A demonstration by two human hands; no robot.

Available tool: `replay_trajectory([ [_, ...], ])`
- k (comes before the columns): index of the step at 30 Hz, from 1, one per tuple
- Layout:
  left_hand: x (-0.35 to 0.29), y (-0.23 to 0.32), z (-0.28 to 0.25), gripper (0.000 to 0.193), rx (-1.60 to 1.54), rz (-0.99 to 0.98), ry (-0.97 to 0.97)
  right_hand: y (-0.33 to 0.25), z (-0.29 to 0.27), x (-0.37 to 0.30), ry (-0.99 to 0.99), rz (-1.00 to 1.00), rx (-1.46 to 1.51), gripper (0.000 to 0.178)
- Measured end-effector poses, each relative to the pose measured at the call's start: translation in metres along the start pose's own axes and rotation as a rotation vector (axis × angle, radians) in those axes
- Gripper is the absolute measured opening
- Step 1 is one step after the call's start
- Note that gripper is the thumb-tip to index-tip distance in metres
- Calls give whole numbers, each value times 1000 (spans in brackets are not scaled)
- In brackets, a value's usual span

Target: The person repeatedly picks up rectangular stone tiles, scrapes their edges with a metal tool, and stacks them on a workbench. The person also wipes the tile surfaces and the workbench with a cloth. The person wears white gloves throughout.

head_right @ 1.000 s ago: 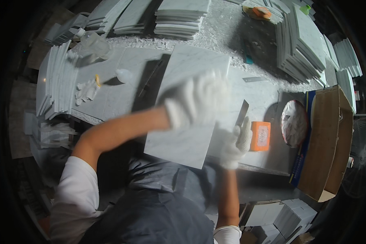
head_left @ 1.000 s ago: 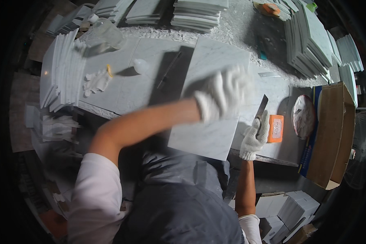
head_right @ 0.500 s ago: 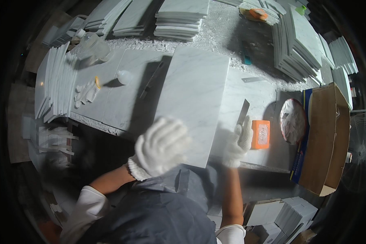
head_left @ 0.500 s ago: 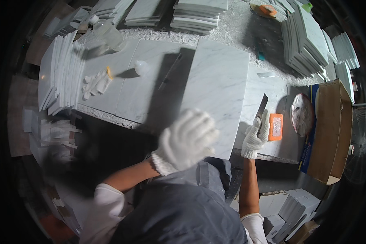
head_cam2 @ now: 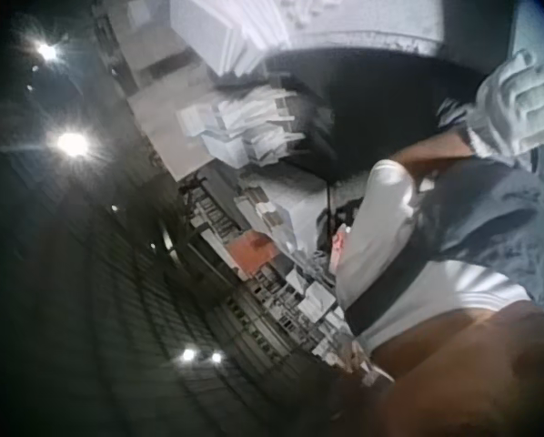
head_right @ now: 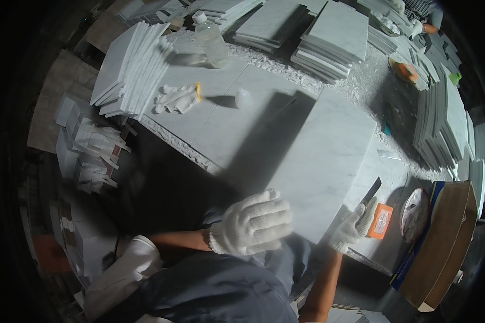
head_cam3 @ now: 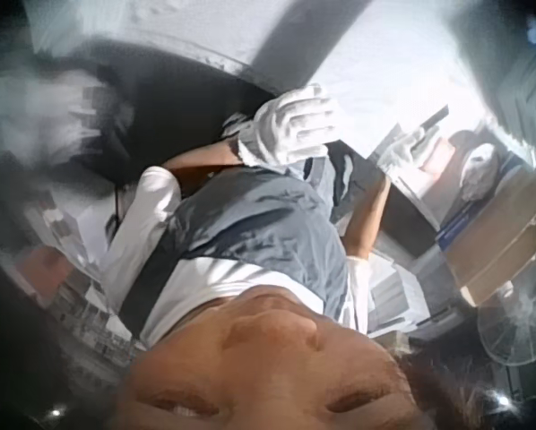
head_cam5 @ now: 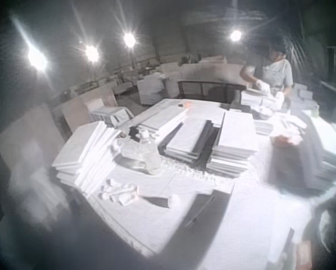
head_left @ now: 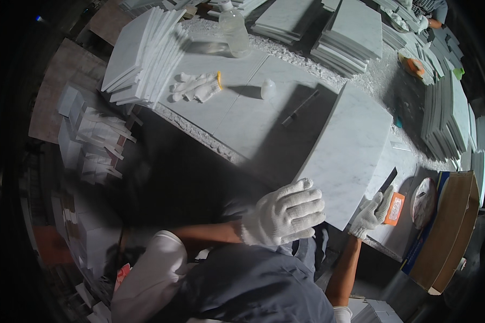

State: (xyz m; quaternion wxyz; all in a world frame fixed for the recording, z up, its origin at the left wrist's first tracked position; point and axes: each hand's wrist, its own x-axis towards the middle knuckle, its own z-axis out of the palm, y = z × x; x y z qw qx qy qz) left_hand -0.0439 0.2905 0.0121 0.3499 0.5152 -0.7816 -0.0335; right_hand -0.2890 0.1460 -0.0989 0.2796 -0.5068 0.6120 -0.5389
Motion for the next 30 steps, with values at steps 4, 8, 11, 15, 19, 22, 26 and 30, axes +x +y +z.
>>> replay_trajectory([
  [4,3,-6,-11,22,-82,-37,185,4,-2,-4,2,17,74,42],
  [8,-4,-9,-12,20,-156,-5,255,6,-1,-1,-30,52,107,42],
  [11,-9,-6,-6,19,-177,35,266,2,-3,-6,9,30,71,39],
  [15,-14,-2,-2,26,-218,97,251,-11,-21,-18,-25,183,132,39],
  [19,-21,-5,-4,27,-223,14,211,-27,-80,10,127,-93,135,44],
  [22,-24,-8,-10,24,-178,9,130,-47,-152,46,125,31,-112,32],
  [26,-21,-6,-5,25,-132,37,220,-57,-222,99,-11,110,-510,23],
  [30,-20,4,2,28,-81,63,352,-32,-247,162,-376,-244,-1070,38],
])
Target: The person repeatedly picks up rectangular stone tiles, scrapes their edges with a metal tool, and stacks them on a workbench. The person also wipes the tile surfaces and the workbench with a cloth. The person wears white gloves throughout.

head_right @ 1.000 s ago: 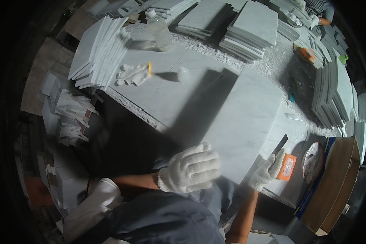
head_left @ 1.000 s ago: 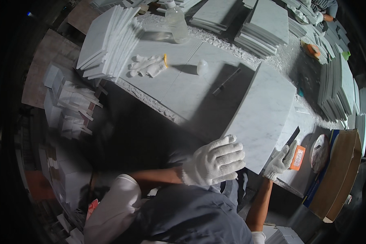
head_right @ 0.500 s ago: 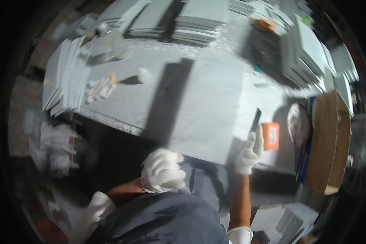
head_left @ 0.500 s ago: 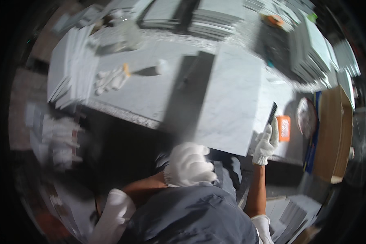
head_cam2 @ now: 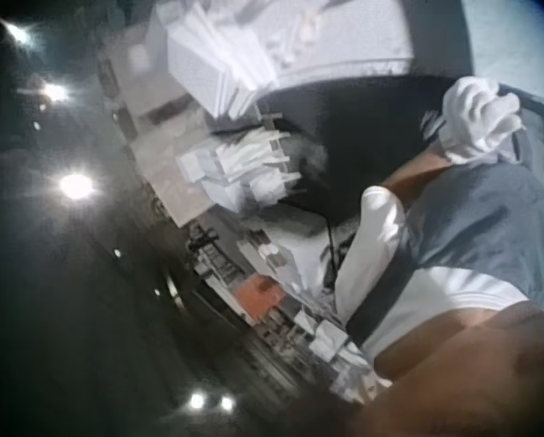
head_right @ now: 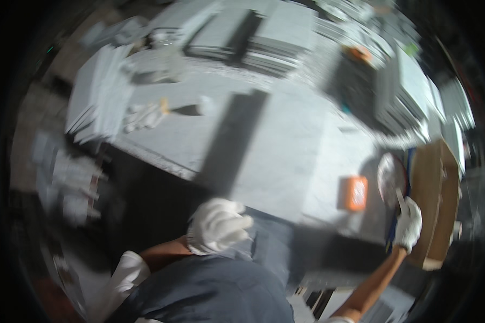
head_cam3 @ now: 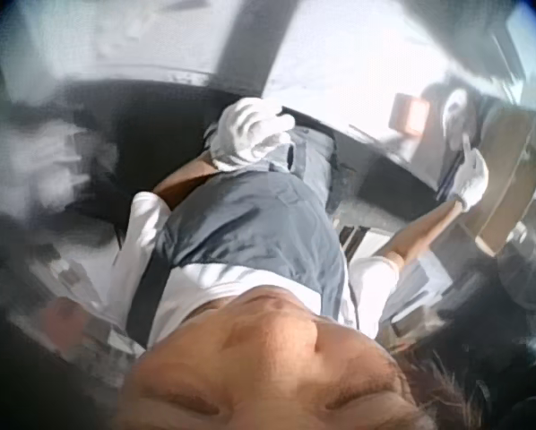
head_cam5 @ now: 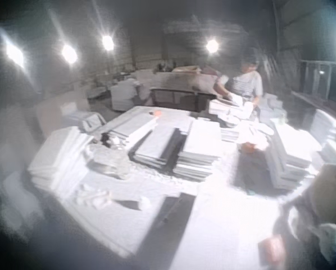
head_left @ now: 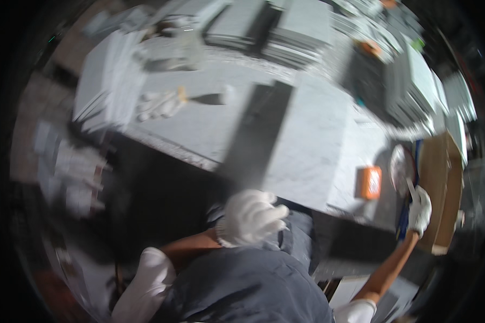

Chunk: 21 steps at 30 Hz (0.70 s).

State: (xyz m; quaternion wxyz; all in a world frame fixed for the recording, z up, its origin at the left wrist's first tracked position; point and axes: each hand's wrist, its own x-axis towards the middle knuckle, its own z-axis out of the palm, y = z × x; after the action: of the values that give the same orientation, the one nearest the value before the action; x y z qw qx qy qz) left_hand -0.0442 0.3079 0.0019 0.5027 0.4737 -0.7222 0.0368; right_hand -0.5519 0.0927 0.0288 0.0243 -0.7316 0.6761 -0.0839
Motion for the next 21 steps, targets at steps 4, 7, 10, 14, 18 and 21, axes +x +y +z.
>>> replay_trajectory([
  [4,-7,5,-11,29,-10,-135,-4,9,30,31,-1,96,212,32],
  [7,-15,-1,-29,30,106,-178,41,-18,14,28,-127,219,239,35],
  [10,-27,-8,-50,32,189,-323,19,-62,-29,0,93,292,23,35],
  [14,-40,-14,-68,34,324,-504,105,-141,-28,-10,403,-258,-20,30],
  [18,-40,-15,-70,25,300,-585,19,-238,19,-25,323,-604,281,37],
  [21,-42,-12,-73,19,-65,-790,-116,-315,41,-30,61,-796,536,43],
])
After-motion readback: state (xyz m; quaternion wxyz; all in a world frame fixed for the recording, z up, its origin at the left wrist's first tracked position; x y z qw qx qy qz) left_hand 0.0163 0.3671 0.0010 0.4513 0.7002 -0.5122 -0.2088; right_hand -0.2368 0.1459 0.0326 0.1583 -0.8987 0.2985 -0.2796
